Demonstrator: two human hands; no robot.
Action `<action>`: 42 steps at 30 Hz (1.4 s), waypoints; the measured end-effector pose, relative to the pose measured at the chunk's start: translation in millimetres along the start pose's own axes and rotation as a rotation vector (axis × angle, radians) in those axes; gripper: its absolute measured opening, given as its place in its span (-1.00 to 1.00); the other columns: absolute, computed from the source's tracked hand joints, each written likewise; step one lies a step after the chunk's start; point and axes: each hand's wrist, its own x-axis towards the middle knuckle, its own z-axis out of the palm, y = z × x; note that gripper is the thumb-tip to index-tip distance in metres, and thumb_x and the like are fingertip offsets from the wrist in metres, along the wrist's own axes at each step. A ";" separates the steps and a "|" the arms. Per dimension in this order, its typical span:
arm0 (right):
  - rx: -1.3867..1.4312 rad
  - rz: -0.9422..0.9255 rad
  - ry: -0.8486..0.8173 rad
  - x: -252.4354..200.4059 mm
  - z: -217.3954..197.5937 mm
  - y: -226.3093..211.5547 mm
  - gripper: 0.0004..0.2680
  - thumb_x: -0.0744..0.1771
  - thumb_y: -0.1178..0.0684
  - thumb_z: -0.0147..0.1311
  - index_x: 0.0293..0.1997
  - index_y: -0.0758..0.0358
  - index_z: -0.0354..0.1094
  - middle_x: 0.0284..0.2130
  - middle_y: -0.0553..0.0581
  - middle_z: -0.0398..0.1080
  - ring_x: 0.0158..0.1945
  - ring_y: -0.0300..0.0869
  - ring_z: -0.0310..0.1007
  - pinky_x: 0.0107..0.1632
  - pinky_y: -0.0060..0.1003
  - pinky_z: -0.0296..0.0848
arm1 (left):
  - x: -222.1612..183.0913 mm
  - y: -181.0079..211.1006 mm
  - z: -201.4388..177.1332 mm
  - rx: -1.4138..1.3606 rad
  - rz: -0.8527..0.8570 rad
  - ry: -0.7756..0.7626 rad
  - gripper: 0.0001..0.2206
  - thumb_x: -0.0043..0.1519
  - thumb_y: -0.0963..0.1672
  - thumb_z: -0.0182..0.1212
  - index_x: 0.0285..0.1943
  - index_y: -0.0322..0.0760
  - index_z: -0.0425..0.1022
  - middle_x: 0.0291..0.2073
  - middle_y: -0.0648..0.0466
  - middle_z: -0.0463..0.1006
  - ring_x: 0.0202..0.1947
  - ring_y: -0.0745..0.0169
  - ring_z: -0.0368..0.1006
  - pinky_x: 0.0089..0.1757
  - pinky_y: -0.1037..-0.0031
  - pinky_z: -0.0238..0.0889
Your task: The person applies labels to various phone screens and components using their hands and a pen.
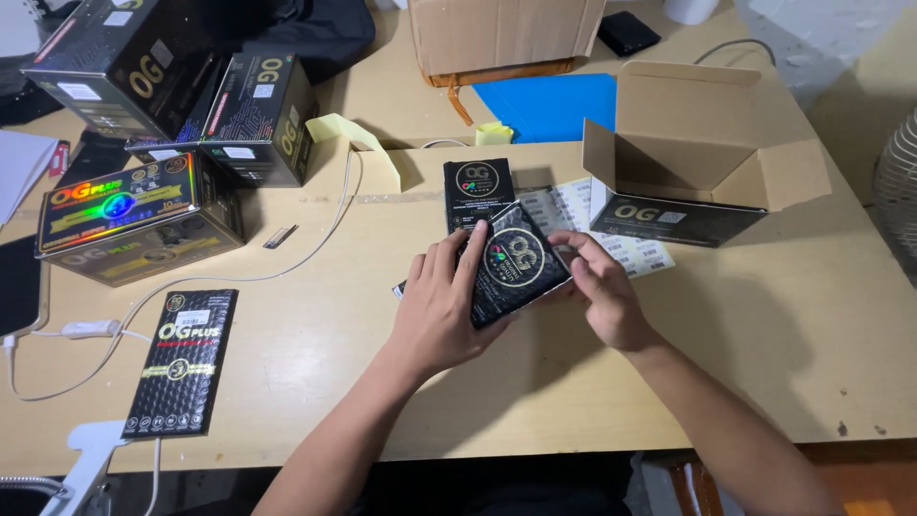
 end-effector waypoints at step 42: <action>0.072 -0.007 -0.033 -6.5 29.9 -51.8 -0.81 0.36 0.18 0.03 0.04 0.47 0.41 -0.26 0.40 0.59 -0.15 0.10 0.66 -0.01 0.06 0.64 | -1.3 -39.7 22.7 -1.278 -0.467 0.348 -0.75 0.33 -0.25 0.14 0.17 -0.42 0.35 -0.25 -0.08 0.59 -0.27 0.25 0.60 -0.16 0.30 0.63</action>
